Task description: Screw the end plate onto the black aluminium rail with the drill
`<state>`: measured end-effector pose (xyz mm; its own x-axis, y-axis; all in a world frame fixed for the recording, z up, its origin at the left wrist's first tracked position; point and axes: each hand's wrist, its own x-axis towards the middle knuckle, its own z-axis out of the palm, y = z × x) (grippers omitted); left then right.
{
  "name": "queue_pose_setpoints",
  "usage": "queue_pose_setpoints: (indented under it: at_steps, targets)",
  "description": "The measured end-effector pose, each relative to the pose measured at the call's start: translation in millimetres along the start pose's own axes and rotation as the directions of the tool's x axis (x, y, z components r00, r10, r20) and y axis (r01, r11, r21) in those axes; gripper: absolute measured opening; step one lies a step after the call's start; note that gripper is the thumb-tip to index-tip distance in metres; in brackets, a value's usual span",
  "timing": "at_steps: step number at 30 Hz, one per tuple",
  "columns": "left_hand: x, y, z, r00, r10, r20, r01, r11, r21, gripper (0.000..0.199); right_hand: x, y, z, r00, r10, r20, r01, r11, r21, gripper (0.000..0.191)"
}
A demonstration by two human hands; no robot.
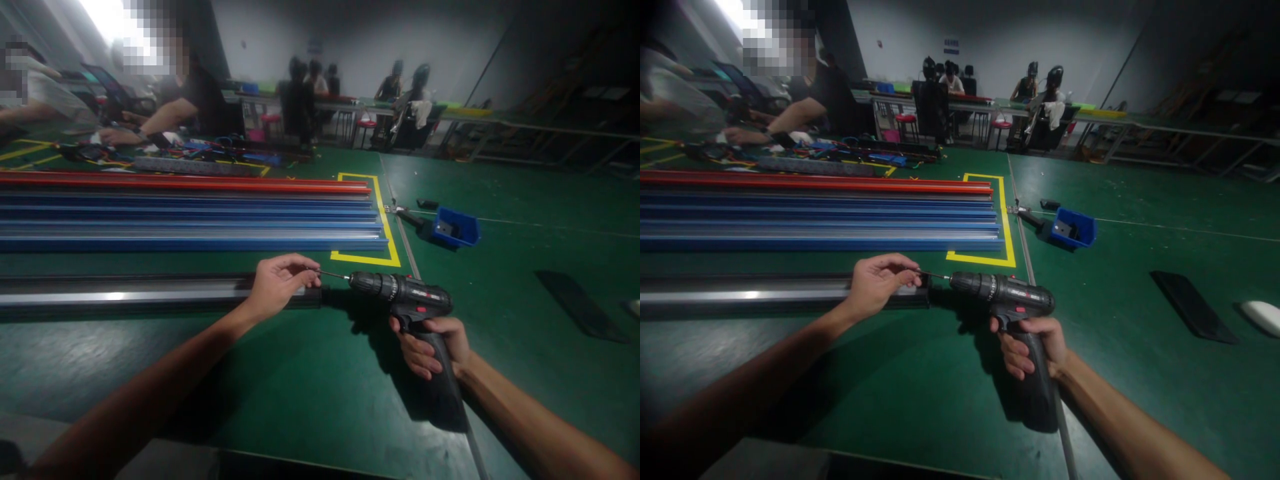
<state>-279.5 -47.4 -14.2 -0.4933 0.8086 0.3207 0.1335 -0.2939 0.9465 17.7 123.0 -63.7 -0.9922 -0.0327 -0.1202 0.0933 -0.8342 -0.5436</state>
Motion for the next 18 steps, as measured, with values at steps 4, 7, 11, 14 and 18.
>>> queue_pose_setpoints:
  at_steps: [4,7,11,14,18]
  targets:
    - [0.7,0.0,-1.0,1.0,-0.024,0.018,0.024,1.0,-0.018,0.024,-1.4,0.1,1.5,1.0,-0.003,0.015,0.003,1.0,-0.004,0.04]
    - [1.2,0.0,-1.4,0.999,-0.039,0.026,0.04,0.998,-0.055,0.035,-2.3,0.1,1.7,1.0,-0.005,0.008,0.005,1.0,-0.004,0.04]
    - [2.3,0.2,-3.2,0.995,-0.064,0.078,0.071,0.993,-0.098,0.055,-3.7,-1.5,1.3,1.0,-0.003,0.028,0.004,1.0,-0.013,0.04]
    - [4.3,-1.6,-6.6,0.983,-0.097,0.157,0.112,0.989,-0.093,0.078,-5.2,-5.2,2.4,0.999,-0.021,0.032,0.021,1.0,-0.022,0.042]
    - [7.1,-6.0,-11.3,0.971,-0.083,0.226,0.114,0.985,-0.127,0.098,-11.3,-20.0,8.1,0.998,-0.057,0.003,0.057,0.997,-0.06,0.042]
